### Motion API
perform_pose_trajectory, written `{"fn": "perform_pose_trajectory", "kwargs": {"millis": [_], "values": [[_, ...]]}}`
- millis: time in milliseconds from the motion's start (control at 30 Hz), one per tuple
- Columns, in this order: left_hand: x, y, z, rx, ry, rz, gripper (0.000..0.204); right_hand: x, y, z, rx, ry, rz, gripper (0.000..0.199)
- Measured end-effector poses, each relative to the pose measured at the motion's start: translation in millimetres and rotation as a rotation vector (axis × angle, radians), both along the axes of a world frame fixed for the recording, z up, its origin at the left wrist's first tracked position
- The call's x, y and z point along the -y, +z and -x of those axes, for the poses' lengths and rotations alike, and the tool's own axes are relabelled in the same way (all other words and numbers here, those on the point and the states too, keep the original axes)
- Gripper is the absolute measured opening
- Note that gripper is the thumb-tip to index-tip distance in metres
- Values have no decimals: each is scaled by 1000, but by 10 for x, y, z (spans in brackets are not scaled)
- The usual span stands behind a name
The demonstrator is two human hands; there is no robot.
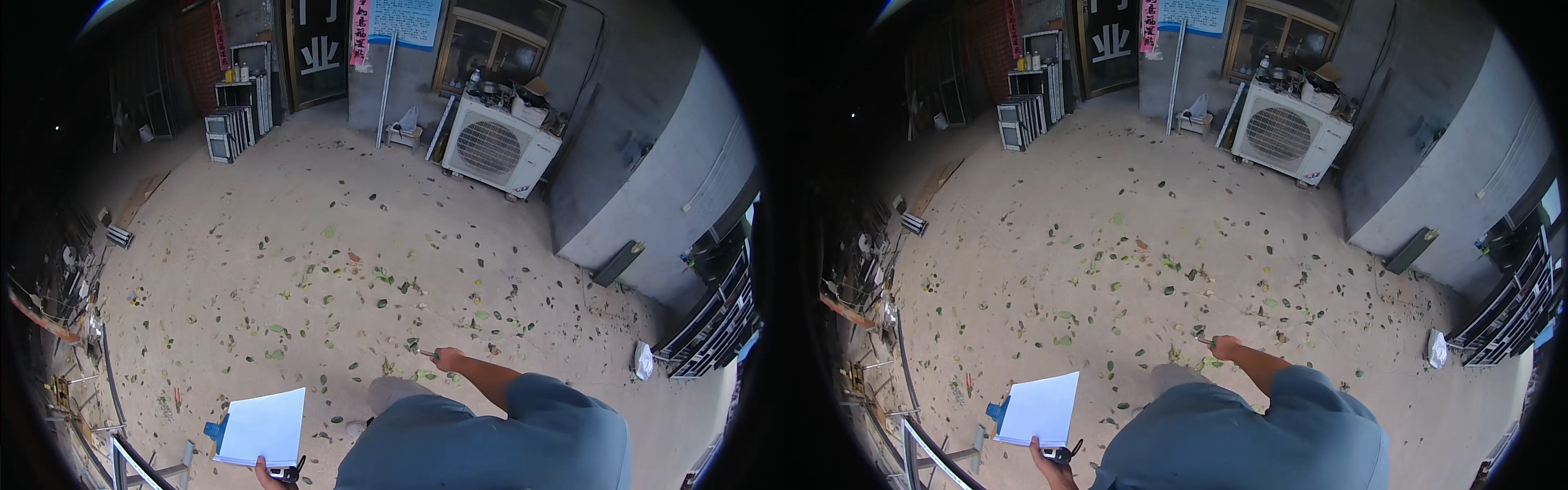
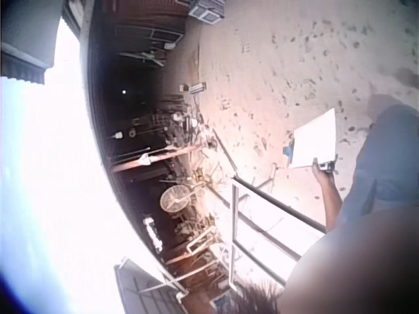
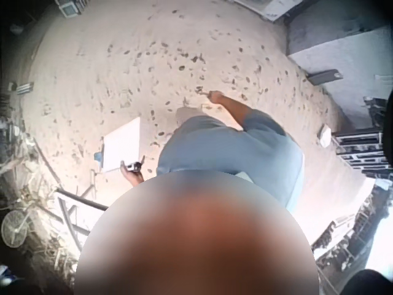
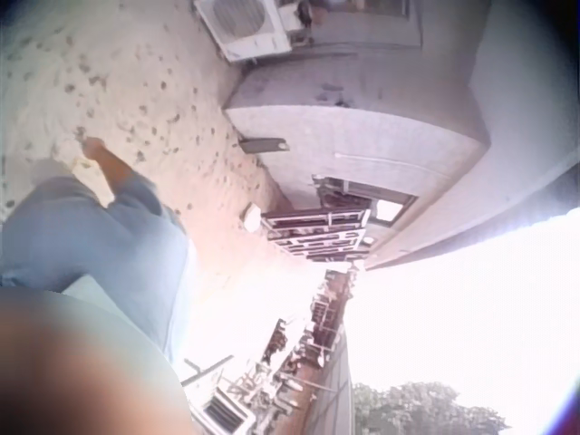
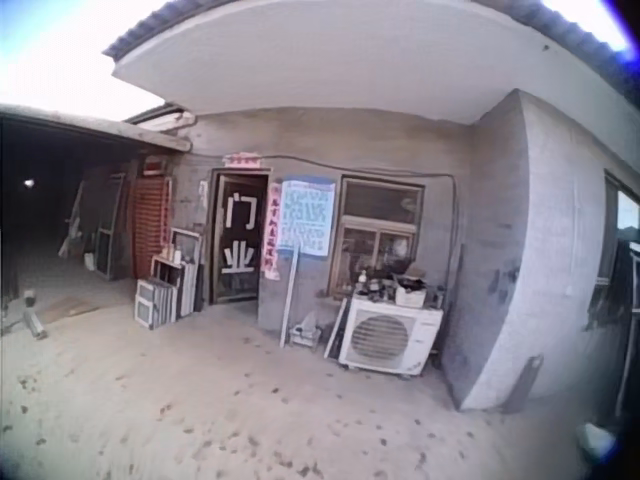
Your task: The person walks through a metal fabrication workshop carrying a clipboard and tape measure. They measure a metal frame, record the measurement on the clipboard, then enter an office to use a calculator and write additional notes. The person returns to the workshop and continues walking with the clipboard.
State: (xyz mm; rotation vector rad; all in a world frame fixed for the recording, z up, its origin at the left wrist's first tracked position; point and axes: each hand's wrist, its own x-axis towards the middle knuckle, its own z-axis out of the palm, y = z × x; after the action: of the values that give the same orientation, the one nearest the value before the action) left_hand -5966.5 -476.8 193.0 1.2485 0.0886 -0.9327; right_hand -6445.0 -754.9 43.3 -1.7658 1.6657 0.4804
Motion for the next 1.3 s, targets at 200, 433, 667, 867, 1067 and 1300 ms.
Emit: {"fn": "perform_pose_trajectory", "kwargs": {"millis": [200,433,667,867,1067,1300], "values": [[1430,140,-1177,77,-180,9,56,230,-665,-373,54,-181,-74,39],[2918,135,-1581,88,-33,-24,50,1815,-1324,-1200,-137,192,-312,31],[4191,229,-2057,57,-81,-41,54,4228,-260,-2639,282,-57,158,25],[5566,-55,-2696,10,-185,-88,54,5160,-149,-3107,343,-116,235,25],[7344,-425,-3547,-99,-304,-51,42,5006,-449,-2964,-167,-287,-170,31],[9391,-221,-4303,-25,-560,-2,59,5414,-353,-3207,-132,-762,-104,40]]}}
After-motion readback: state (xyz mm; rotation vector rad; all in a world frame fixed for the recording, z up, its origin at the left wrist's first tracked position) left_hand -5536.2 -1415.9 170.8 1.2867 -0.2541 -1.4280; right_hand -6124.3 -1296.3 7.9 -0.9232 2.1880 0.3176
